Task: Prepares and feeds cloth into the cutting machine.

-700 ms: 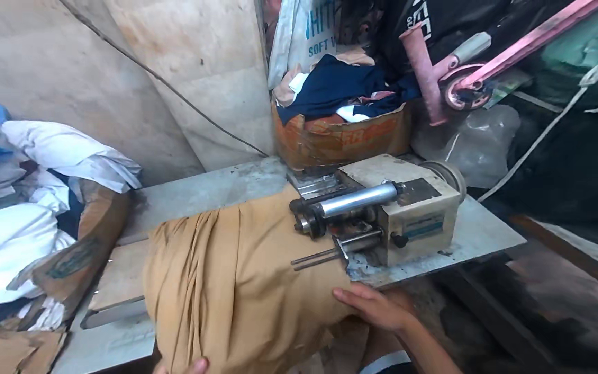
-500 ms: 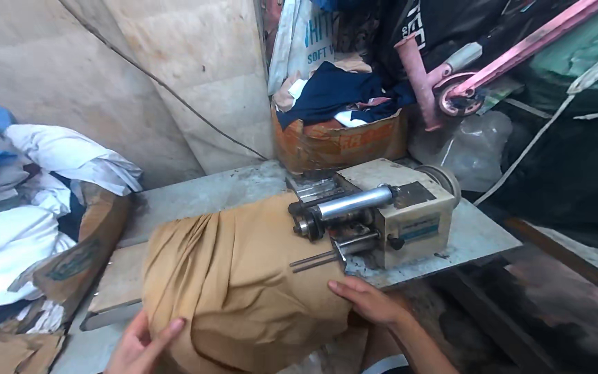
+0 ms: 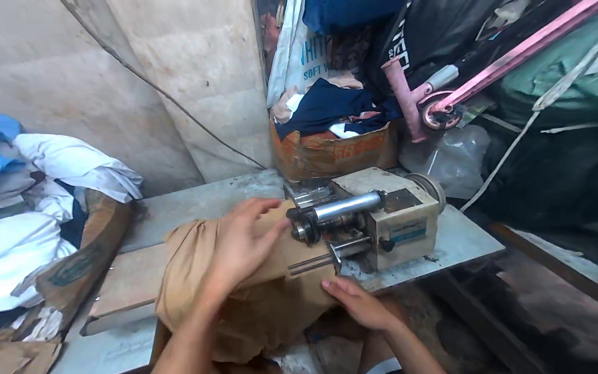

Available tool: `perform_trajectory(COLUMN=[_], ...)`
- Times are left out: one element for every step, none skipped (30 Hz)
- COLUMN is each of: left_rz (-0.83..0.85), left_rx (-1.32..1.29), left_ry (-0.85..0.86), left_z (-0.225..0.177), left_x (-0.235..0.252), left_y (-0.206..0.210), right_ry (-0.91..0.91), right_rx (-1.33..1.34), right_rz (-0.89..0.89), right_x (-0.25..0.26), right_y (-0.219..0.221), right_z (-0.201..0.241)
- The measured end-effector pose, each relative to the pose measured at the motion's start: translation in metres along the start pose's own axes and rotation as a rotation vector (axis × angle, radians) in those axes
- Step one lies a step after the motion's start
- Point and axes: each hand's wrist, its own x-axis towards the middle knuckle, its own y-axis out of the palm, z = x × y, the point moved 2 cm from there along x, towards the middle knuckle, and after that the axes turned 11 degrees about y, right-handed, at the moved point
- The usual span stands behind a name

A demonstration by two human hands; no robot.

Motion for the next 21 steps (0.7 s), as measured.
perform_trajectory(left_rz=[0.090, 0.178, 0.275, 0.372, 0.455, 0.513, 0.572, 0.636, 0.694, 0.739, 0.768, 0.792, 0.808, 0.827, 0.844, 0.860, 0.887, 0.914, 0.943, 0.961, 0.960], left_rx=[0.002, 0.008, 0.028, 0.071, 0.114, 0.165, 0.214, 0.252, 0.272, 0.283, 0.280, 0.287, 0.298, 0.305, 0.305, 0.298, 0.285, 0.267, 0.258, 0.254, 0.243], left_ry=[0.000, -0.007, -0.028, -0.055, -0.085, -0.110, -0.142, -0.175, -0.201, -0.215, -0.225, -0.232, -0.235, -0.232, -0.220, -0.194, -0.165, -0.135, -0.113, -0.106, -0.110], left_z=[-0.005, -0.008, -0.010, -0.009, -0.006, -0.001, 0.005, 0.012, 0.020, 0.030, 0.038, 0.044, 0.049, 0.052, 0.054, 0.056, 0.056, 0.055, 0.054, 0.054, 0.054], left_x=[0.020, 0.039, 0.057, 0.074, 0.089, 0.102, 0.113, 0.122, 0.130, 0.137, 0.143, 0.147, 0.150, 0.153, 0.155, 0.156, 0.157, 0.156, 0.154, 0.153, 0.151], left_y=[0.014, 0.027, 0.040, 0.051, 0.061, 0.071, 0.079, 0.085, 0.091, 0.096, 0.100, 0.103, 0.106, 0.108, 0.110, 0.112, 0.113, 0.114, 0.113, 0.113, 0.112], right_ry=[0.006, 0.011, 0.006, -0.005, -0.017, -0.034, -0.061, -0.098, -0.130, -0.153, -0.154, -0.143, -0.130, -0.123, -0.118, -0.113, -0.108, -0.098, -0.088, -0.086, -0.090], right_rx=[-0.070, -0.136, -0.189, -0.235, -0.272, -0.286, -0.282, -0.266, -0.249, -0.240, -0.243, -0.253, -0.258, -0.258, -0.254, -0.250, -0.246, -0.240, -0.234, -0.226, -0.222], right_rz=[-0.030, -0.058, -0.086, -0.114, -0.140, -0.177, -0.208, -0.235, -0.256, -0.276, -0.285, -0.291, -0.293, -0.291, -0.286, -0.286, -0.286, -0.285, -0.286, -0.289, -0.292], right_x=[-0.003, -0.007, -0.013, -0.020, -0.026, -0.034, -0.041, -0.047, -0.054, -0.062, -0.070, -0.077, -0.083, -0.087, -0.090, -0.091, -0.092, -0.092, -0.092, -0.091, -0.089], right_y=[0.000, 0.001, 0.003, 0.004, 0.004, 0.003, 0.001, -0.002, -0.005, -0.008, -0.010, -0.012, -0.013, -0.013, -0.014, -0.014, -0.014, -0.015, -0.014, -0.014, -0.013], right_z=[0.000, 0.000, 0.001, 0.002, 0.002, 0.000, -0.004, -0.010, -0.016, -0.021, -0.025, -0.028, -0.031, -0.034, -0.036, -0.039, -0.041, -0.043, -0.044, -0.045, -0.045])
